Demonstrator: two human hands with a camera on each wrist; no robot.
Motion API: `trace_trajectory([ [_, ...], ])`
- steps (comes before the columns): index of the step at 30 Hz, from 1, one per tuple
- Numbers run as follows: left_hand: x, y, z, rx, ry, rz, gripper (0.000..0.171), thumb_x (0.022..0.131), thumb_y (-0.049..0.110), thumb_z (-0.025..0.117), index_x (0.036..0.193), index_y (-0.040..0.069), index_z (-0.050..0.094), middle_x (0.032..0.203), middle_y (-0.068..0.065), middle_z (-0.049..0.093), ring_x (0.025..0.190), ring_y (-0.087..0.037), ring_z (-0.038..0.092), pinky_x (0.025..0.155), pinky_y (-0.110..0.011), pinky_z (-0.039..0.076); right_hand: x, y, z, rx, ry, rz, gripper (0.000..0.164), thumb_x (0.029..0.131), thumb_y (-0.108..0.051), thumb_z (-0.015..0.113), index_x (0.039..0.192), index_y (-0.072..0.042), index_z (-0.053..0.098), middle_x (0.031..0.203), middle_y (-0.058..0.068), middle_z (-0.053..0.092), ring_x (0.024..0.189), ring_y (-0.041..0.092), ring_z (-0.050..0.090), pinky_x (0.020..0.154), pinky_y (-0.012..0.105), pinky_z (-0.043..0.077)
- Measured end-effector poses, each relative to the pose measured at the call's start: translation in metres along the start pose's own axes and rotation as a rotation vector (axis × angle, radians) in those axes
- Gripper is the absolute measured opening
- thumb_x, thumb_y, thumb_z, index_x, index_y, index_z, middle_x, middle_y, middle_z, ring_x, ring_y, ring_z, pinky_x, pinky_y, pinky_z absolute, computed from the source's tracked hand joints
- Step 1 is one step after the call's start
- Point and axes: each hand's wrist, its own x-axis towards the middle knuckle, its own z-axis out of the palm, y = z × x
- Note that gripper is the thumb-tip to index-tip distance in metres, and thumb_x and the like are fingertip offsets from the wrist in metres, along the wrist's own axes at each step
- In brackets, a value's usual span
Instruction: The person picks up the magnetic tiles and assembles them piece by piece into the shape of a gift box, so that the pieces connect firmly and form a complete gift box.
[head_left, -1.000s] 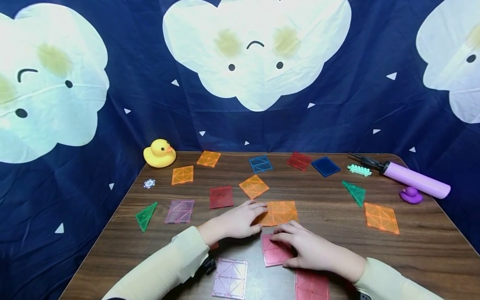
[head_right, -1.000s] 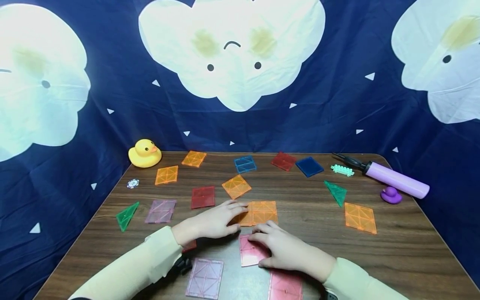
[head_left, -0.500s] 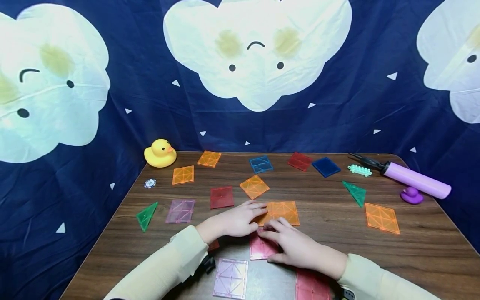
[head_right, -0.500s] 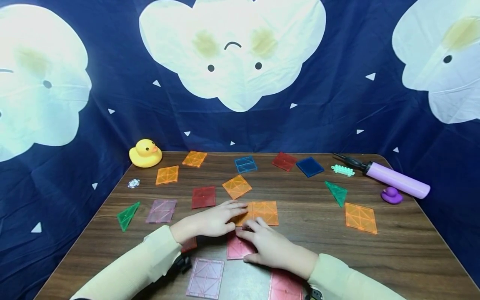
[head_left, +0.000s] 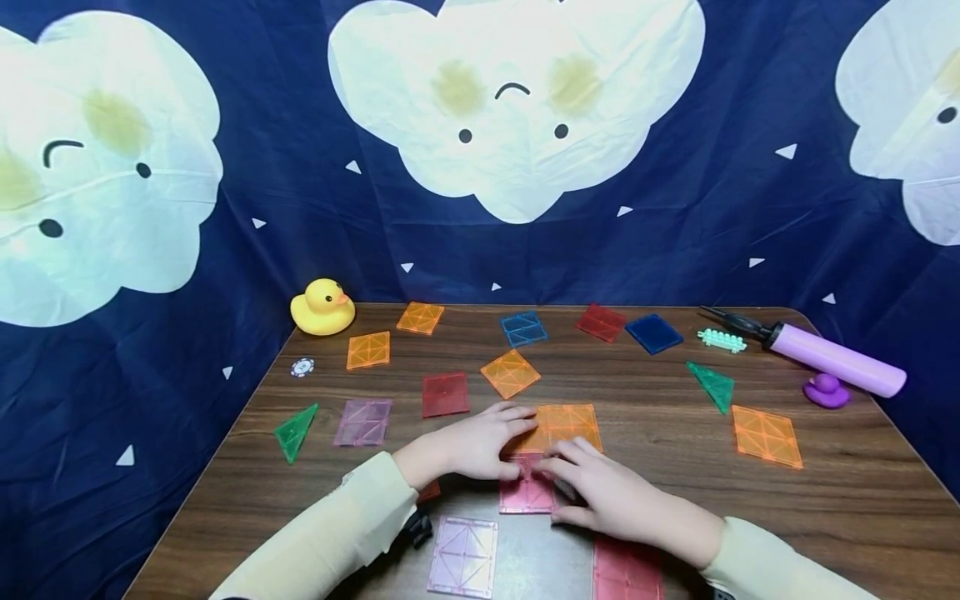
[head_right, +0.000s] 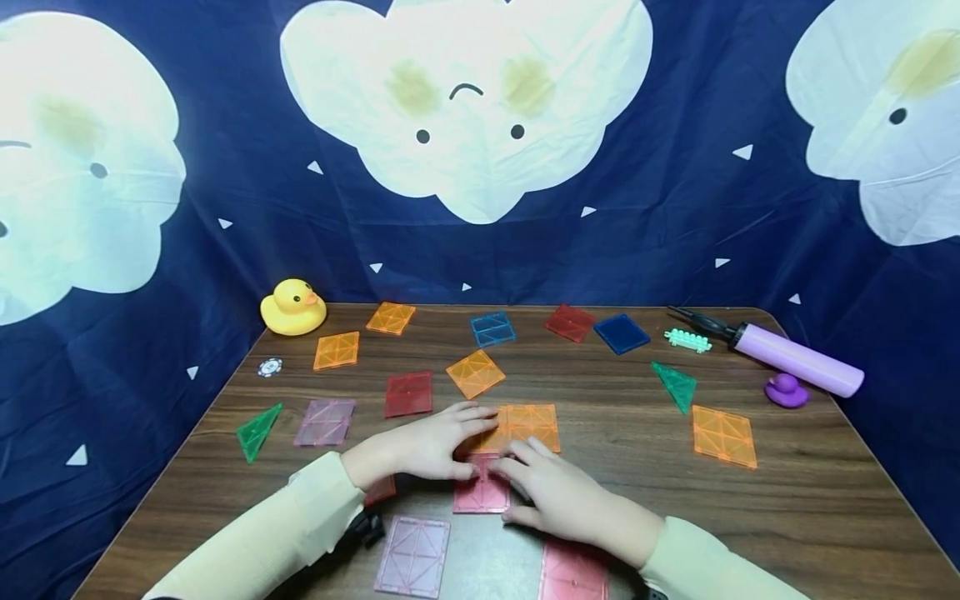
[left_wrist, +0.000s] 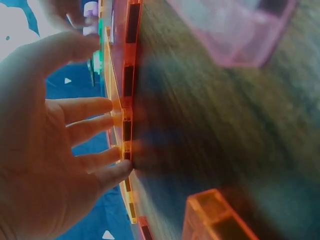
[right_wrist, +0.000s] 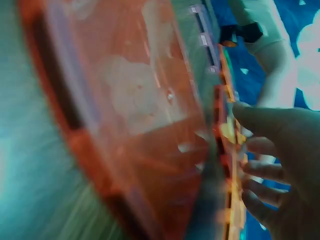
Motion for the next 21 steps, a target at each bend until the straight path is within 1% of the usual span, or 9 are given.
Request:
trace_trajectory([
  [3, 0.0, 0.002, 0.001, 0.015, -0.008, -0.012, 0.085, 0.091, 0.052, 0.072, 0.156, 0.007, 0.041, 0.164, -0.007, 0.032, 0.151, -0.035, 0.024, 0.119, -0.043, 0.028, -0.018, 0.0, -0.009, 0.036, -0.01, 0.005, 0.048, 0.092, -0.034, 0.077, 0.134, -0.014, 0.064, 0.129, -0.007, 0.056, 0.117, 0.014, 0.05, 0.093, 0.036, 0.052],
  [5, -0.001, 0.003, 0.002, 0.046, -0.009, -0.023, 0.091, 0.088, 0.058, 0.073, 0.157, 0.009, 0.04, 0.165, -0.007, 0.031, 0.151, -0.035, 0.024, 0.118, -0.043, 0.031, -0.031, -0.001, -0.014, 0.055, -0.016, 0.005, 0.047, 0.093, -0.037, 0.076, 0.133, -0.016, 0.064, 0.129, -0.009, 0.056, 0.116, 0.012, 0.05, 0.092, 0.035, 0.052],
  [8, -0.001, 0.005, 0.004, 0.109, -0.003, -0.034, 0.095, 0.085, 0.062, 0.073, 0.158, 0.011, 0.04, 0.165, -0.005, 0.031, 0.15, -0.034, 0.027, 0.116, -0.043, 0.035, -0.051, -0.003, -0.016, 0.088, -0.025, 0.009, 0.048, 0.094, -0.042, 0.074, 0.135, -0.02, 0.063, 0.128, -0.011, 0.055, 0.116, 0.009, 0.049, 0.09, 0.033, 0.053],
  [11, 0.0, 0.007, 0.005, 0.149, 0.003, -0.035, 0.094, 0.084, 0.062, 0.074, 0.157, 0.012, 0.041, 0.164, -0.004, 0.032, 0.149, -0.032, 0.03, 0.115, -0.042, 0.035, -0.069, -0.004, -0.016, 0.114, -0.035, 0.02, 0.052, 0.094, -0.046, 0.072, 0.138, -0.023, 0.06, 0.129, -0.013, 0.053, 0.115, 0.008, 0.048, 0.087, 0.032, 0.053],
  [14, 0.0, 0.008, 0.004, 0.139, 0.008, -0.031, 0.092, 0.084, 0.059, 0.075, 0.156, 0.012, 0.043, 0.164, -0.006, 0.033, 0.148, -0.03, 0.03, 0.115, -0.039, 0.036, -0.082, -0.005, -0.012, 0.131, -0.041, 0.045, 0.058, 0.091, -0.052, 0.073, 0.141, -0.026, 0.058, 0.13, -0.015, 0.052, 0.115, 0.007, 0.048, 0.085, 0.031, 0.053],
  [17, 0.0, 0.008, 0.004, 0.098, 0.01, -0.025, 0.089, 0.085, 0.055, 0.077, 0.155, 0.011, 0.044, 0.163, -0.008, 0.033, 0.148, -0.031, 0.029, 0.114, -0.039, 0.037, -0.091, -0.005, -0.008, 0.118, -0.047, 0.058, 0.064, 0.088, -0.058, 0.073, 0.142, -0.029, 0.057, 0.13, -0.016, 0.052, 0.114, 0.006, 0.048, 0.083, 0.03, 0.054],
  [21, -0.001, 0.009, 0.005, 0.055, 0.001, -0.022, 0.087, 0.086, 0.051, 0.078, 0.155, 0.012, 0.044, 0.164, -0.009, 0.031, 0.149, -0.032, 0.026, 0.115, -0.041, 0.036, -0.1, -0.003, -0.003, 0.08, -0.044, 0.046, 0.064, 0.087, -0.061, 0.072, 0.141, -0.031, 0.057, 0.129, -0.015, 0.053, 0.113, 0.007, 0.049, 0.08, 0.03, 0.054],
])
